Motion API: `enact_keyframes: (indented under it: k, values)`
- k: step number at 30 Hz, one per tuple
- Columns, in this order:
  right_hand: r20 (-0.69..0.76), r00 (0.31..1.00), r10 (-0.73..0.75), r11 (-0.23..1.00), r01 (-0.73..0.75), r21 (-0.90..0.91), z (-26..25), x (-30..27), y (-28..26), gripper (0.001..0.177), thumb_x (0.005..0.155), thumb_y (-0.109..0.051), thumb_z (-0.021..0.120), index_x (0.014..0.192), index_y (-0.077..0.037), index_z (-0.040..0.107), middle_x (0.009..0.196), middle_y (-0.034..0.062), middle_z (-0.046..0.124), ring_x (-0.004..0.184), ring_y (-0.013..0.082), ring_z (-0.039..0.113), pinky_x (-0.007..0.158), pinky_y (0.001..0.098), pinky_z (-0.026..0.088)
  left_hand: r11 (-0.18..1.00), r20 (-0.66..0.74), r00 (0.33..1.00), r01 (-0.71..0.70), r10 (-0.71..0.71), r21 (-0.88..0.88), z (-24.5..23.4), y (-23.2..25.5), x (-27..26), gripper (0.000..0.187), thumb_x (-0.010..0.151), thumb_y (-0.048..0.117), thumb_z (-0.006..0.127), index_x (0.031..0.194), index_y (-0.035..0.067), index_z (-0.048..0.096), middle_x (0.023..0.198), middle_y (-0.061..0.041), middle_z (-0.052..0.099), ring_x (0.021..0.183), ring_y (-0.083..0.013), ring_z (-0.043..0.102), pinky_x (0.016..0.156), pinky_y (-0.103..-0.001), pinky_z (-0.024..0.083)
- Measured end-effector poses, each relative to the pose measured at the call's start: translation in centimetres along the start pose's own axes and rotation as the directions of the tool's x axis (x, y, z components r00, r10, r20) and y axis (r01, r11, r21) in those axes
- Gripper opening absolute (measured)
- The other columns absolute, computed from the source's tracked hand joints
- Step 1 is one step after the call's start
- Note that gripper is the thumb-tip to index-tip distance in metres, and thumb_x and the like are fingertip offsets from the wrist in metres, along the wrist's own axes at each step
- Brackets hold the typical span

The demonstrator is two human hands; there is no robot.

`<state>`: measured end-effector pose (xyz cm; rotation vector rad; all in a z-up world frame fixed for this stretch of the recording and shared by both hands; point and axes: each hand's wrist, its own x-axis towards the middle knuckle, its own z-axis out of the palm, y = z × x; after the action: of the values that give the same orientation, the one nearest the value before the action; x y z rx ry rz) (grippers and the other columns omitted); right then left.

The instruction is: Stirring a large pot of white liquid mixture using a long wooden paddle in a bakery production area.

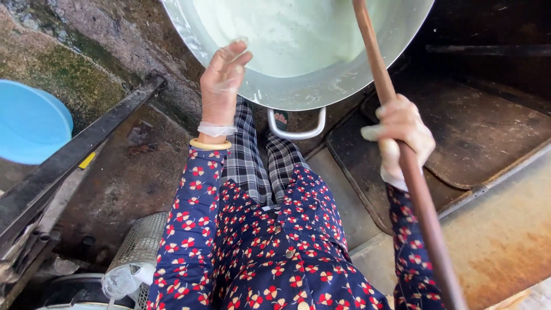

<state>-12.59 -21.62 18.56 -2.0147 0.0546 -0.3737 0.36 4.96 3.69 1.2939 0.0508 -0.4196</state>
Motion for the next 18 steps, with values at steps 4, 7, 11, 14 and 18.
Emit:
enact_keyframes:
  k: [4,7,11,14,18]
  values:
    - [-0.01,0.998,-0.055,0.97,0.055,0.235,-0.7,-2.6,-0.7,0.044,0.097,-0.04,0.062,0.073,-0.003,0.071,0.069,0.0085,0.058,0.08,0.0242,0.059,0.118,0.0526,0.043,0.984,0.021,0.991,0.128,-0.132,0.121,4.9,11.2,-3.8,0.017,0.104,0.019,0.058,0.106,0.005,0.068,0.103,-0.013,0.07,0.102,-0.024,0.072,0.095,-0.036,0.058]
    - [-0.053,0.983,0.178,0.943,-0.155,0.294,2.5,-2.9,-2.7,0.048,0.102,-0.056,0.059,0.075,-0.017,0.065,0.07,-0.0047,0.054,0.083,0.0152,0.058,0.111,0.0407,0.05,0.982,0.482,0.876,0.078,0.015,-0.171,8.2,17.9,-8.3,0.023,0.106,0.024,0.053,0.097,0.005,0.063,0.096,-0.012,0.068,0.092,-0.025,0.071,0.088,-0.035,0.061]
    - [0.132,0.984,-0.122,0.94,0.072,0.332,7.1,-1.9,-0.7,0.038,0.105,-0.035,0.054,0.089,-0.006,0.072,0.083,0.0081,0.061,0.088,0.0299,0.063,0.108,0.0548,0.046,0.981,0.827,0.562,0.156,0.009,-0.117,10.0,20.1,-14.6,0.022,0.112,0.018,0.042,0.12,0.003,0.057,0.13,-0.017,0.06,0.125,-0.0301,0.064,0.115,-0.039,0.053]
    - [0.224,0.938,-0.264,0.958,0.227,0.178,10.8,-0.9,3.5,0.029,0.105,-0.031,0.058,0.097,-0.009,0.076,0.089,0.0086,0.066,0.096,0.0309,0.068,0.115,0.0536,0.037,0.98,0.923,0.384,0.174,0.025,-0.099,10.5,20.7,-16.1,0.026,0.115,0.015,0.036,0.128,0.002,0.054,0.142,-0.019,0.057,0.137,-0.0321,0.061,0.127,-0.042,0.048]
    - [0.187,0.906,-0.38,0.923,0.384,0.019,11.4,1.7,6.7,0.039,0.107,-0.033,0.058,0.081,-0.008,0.073,0.08,0.0076,0.068,0.092,0.0326,0.073,0.101,0.0508,0.044,0.982,0.902,0.423,0.114,0.086,-0.147,10.5,21.1,-16.5,0.03,0.115,0.016,0.03,0.12,-0.001,0.054,0.132,-0.016,0.058,0.129,-0.032,0.064,0.128,-0.045,0.045]
